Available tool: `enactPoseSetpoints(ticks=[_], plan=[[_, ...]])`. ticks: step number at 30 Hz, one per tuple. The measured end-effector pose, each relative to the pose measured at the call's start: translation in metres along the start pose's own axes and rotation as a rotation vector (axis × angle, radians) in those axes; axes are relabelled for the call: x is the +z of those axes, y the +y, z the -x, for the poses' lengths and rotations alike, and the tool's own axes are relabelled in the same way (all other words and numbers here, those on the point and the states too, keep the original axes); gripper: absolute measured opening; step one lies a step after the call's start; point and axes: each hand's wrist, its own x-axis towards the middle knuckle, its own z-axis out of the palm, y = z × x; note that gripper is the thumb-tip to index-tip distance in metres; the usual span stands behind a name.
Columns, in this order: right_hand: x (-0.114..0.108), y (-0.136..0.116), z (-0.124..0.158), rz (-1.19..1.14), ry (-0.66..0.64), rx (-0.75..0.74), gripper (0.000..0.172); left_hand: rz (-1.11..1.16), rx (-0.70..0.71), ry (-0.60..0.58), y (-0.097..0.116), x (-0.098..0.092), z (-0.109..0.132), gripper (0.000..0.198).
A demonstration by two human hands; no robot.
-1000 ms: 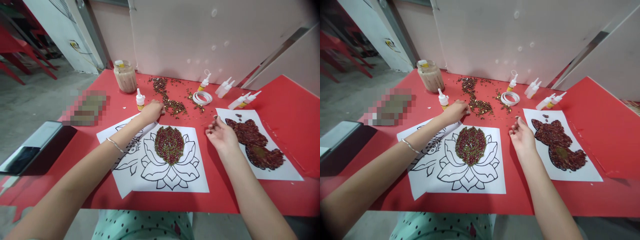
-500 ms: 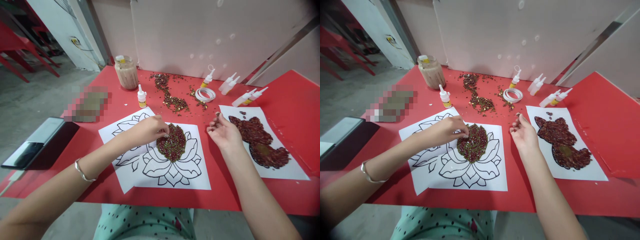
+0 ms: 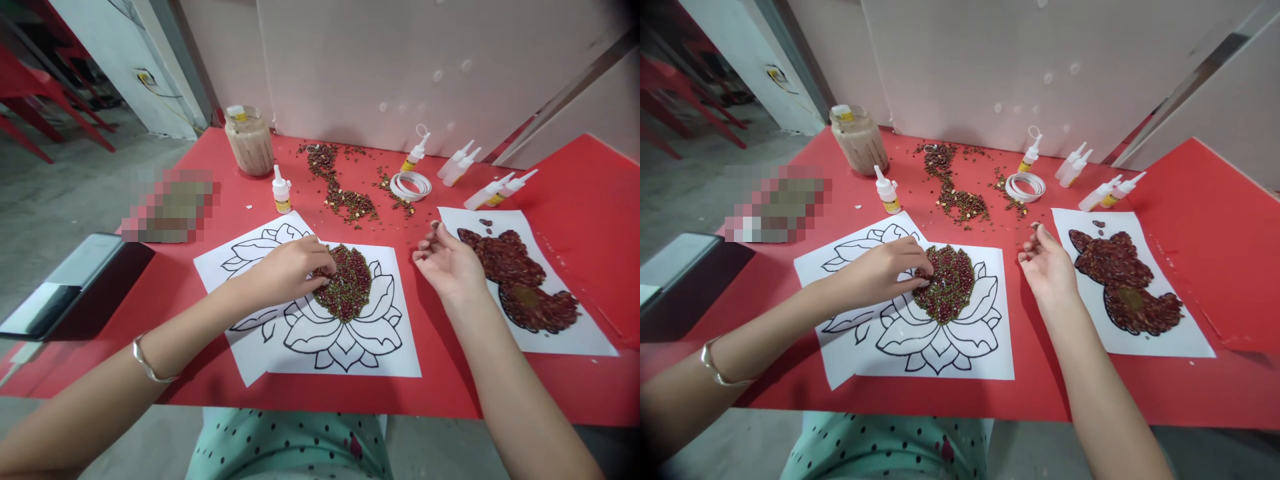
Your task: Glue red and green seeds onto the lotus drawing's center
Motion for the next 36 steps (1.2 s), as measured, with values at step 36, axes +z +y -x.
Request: enactPoseSetpoints(ticks=[36], plan=[[0.002, 0.001, 0.000, -0.009, 0.003, 0.028, 0.009, 0.070, -0.093, 0.086, 0.002, 0.013, 0.000, 0.024]])
